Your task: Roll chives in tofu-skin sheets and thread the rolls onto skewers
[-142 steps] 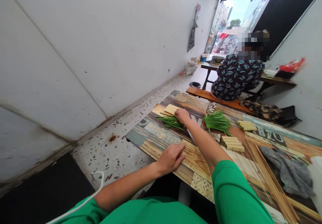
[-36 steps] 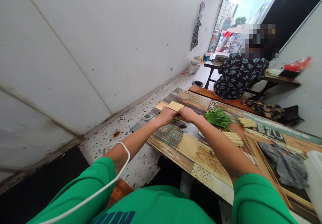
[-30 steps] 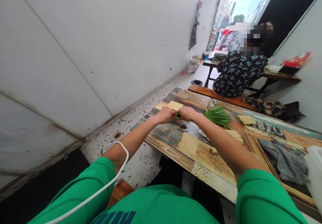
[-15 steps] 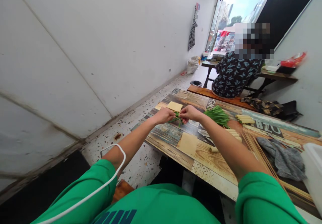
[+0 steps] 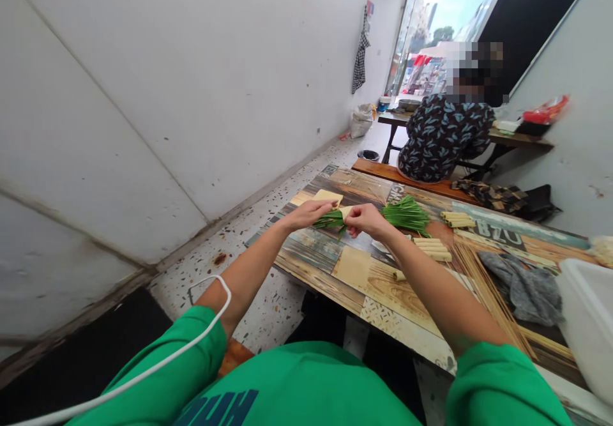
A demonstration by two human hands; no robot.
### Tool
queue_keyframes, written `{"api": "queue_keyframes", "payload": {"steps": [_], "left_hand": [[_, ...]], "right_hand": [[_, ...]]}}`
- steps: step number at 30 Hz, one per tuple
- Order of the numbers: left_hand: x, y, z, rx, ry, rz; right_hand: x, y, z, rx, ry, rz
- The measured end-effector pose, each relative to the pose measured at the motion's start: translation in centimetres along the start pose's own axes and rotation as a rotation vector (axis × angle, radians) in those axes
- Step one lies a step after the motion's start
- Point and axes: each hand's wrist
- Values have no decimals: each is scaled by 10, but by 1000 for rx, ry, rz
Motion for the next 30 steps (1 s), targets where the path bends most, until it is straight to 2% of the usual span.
{"api": "queue_keyframes", "payload": {"steps": [2, 4, 7, 11, 14, 16, 19, 21, 23, 26, 30], "left_hand": [[-5, -3, 3, -8, 236, -79], [-14, -4, 6, 6, 447, -264], [-29, 1, 7, 134, 726, -453], [-42, 12, 10, 325, 978, -536], [-52, 18, 14, 393, 1066, -582], [-59, 21, 17, 412, 1083, -558], [-69, 23, 17, 385, 967, -407], [-76, 24, 14, 309, 755, -273], [-83, 26, 9, 174, 496, -183], [-94, 32, 1, -31, 223, -130], [-103, 43, -8, -184, 76, -148]], "right_hand": [[2, 10, 2, 30, -86, -44], [4, 22, 6, 50, -145, -64], [6, 39, 13, 57, -158, -38], [7, 56, 24, 69, -105, -12], [8, 66, 32, 102, -79, 23], [9, 71, 39, 135, -61, 65], [8, 79, 55, 191, -12, 119], [4, 84, 69, 210, 29, 147], [-2, 90, 85, 228, 102, 184], [-14, 98, 106, 304, 265, 271], [-23, 105, 117, 444, 419, 302]]}}
Point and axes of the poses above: each hand's wrist, its own y-axis away from the middle knuckle, its own x-axis out of the back of the hand, z = x × y, and after that the axes turned 1 degree about z, right-handed
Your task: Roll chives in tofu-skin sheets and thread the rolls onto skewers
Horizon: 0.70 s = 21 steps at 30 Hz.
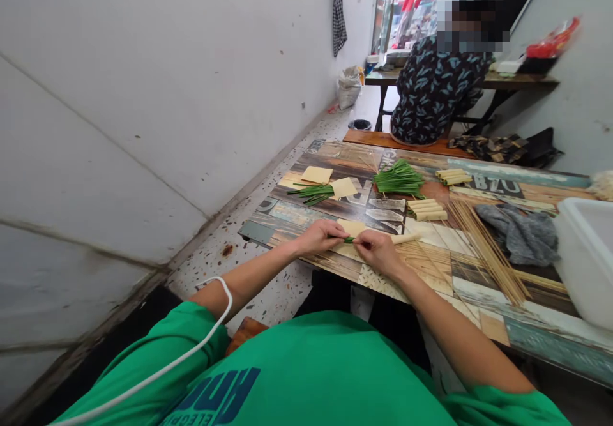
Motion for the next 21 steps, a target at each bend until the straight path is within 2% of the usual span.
{"api": "queue_keyframes", "payload": {"steps": [6, 11, 15, 21], "left_hand": [[-10, 4, 2, -44, -152, 32], [-13, 4, 5, -56, -335, -41], [-12, 9, 2, -49, -374, -27], [-11, 11, 0, -148, -464, -77]], "right_hand": [[4, 3, 1, 144, 78, -16], [5, 6, 2, 163, 180, -101], [4, 7, 2, 171, 237, -140], [1, 8, 5, 306, 409, -192]]}}
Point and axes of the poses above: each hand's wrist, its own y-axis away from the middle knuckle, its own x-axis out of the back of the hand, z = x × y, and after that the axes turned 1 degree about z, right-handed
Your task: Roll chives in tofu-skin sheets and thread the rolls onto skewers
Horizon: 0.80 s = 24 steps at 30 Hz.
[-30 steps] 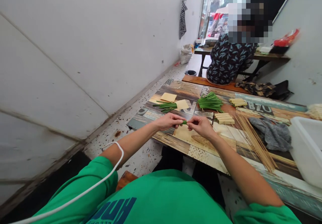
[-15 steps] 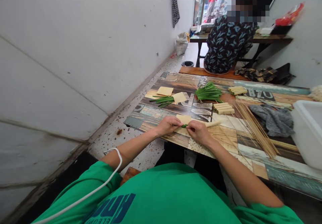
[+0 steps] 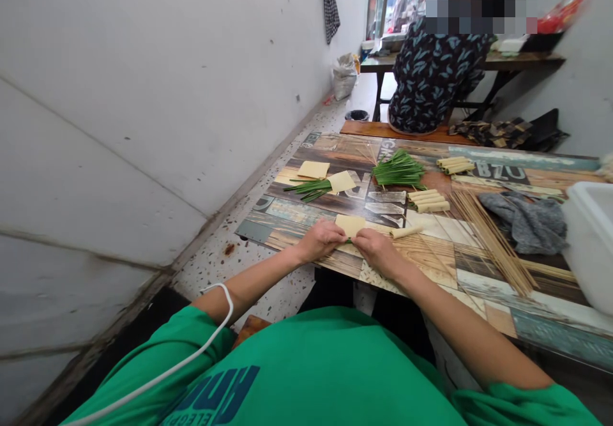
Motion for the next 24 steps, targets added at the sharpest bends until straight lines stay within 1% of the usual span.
{"api": "queue_keyframes", "payload": {"steps": [3, 6, 9, 11, 14, 17, 19, 21, 24], "left_hand": [[5, 0, -2, -117, -84, -69], [12, 1, -4, -205, -136, -120], [18, 2, -4, -263, -159, -121], [19, 3, -3, -287, -156, -101], [14, 1, -3, -247, -137, -45], [2, -4, -5, -183, -51, 45], [-5, -8, -8, -161, 24, 96], [-8, -11, -10, -131, 87, 116], [-6, -12, -12, -70, 171, 97]], "right_hand": [[4, -1, -4, 71, 158, -77], [8, -4, -9, 124, 280, -185], [9, -6, -13, 152, 378, -246], [6, -7, -13, 159, 400, -234], [2, -7, -9, 106, 353, -145], [1, -6, -6, 30, 223, -50], [2, -5, -4, 2, 133, -18], [2, -4, -2, -20, 78, -8], [0, -4, 2, -59, -11, 1]]}}
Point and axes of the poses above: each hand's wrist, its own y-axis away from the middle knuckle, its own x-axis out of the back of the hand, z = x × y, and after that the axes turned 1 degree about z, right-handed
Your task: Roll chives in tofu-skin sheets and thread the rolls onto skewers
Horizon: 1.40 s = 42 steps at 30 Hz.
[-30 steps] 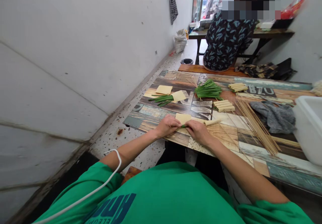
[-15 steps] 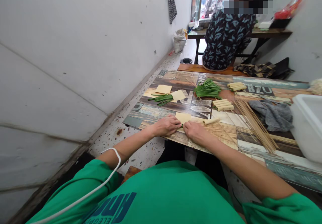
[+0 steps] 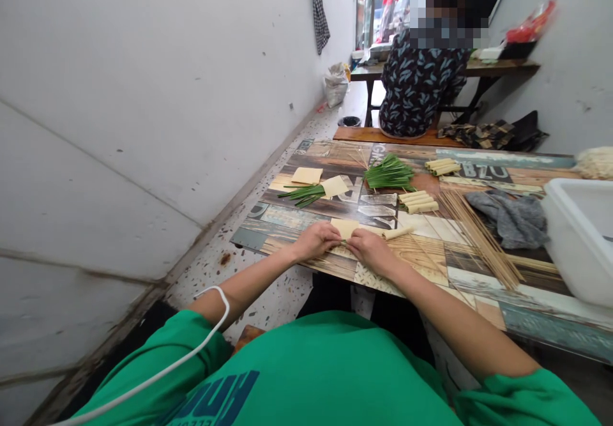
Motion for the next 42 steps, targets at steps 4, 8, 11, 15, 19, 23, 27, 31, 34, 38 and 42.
{"api": "queue_keyframes", "payload": {"steps": [4, 8, 11, 15, 19, 23, 27, 31, 34, 38, 42], "left_hand": [[2, 3, 1, 71, 47, 33], [-2, 7, 2, 34, 6, 65], [-4, 8, 4, -14, -46, 75], [-3, 9, 4, -59, -75, 92], [-5, 11, 1, -69, -72, 129], [-8, 15, -1, -74, -31, 166], [-9, 16, 1, -97, 7, 218], [-9, 14, 3, -93, 13, 195], [-6, 12, 3, -41, 20, 154], [1, 8, 2, 87, 52, 77], [8, 0, 0, 141, 143, -20]], "right_hand": [[-1, -2, 0, -66, -95, 16], [6, -3, -1, -40, -73, -47], [11, -4, 2, -21, -146, -95], [12, -6, 6, -19, -181, -93], [8, -7, 4, -44, -163, -49], [7, -4, 3, -57, -181, 27], [12, -1, 3, -61, -199, 34], [19, 0, -1, 14, -168, -107], [17, 1, -5, -20, -100, -96], [7, 1, -3, -176, -172, -9], [0, -1, 1, -342, -242, 20]]}}
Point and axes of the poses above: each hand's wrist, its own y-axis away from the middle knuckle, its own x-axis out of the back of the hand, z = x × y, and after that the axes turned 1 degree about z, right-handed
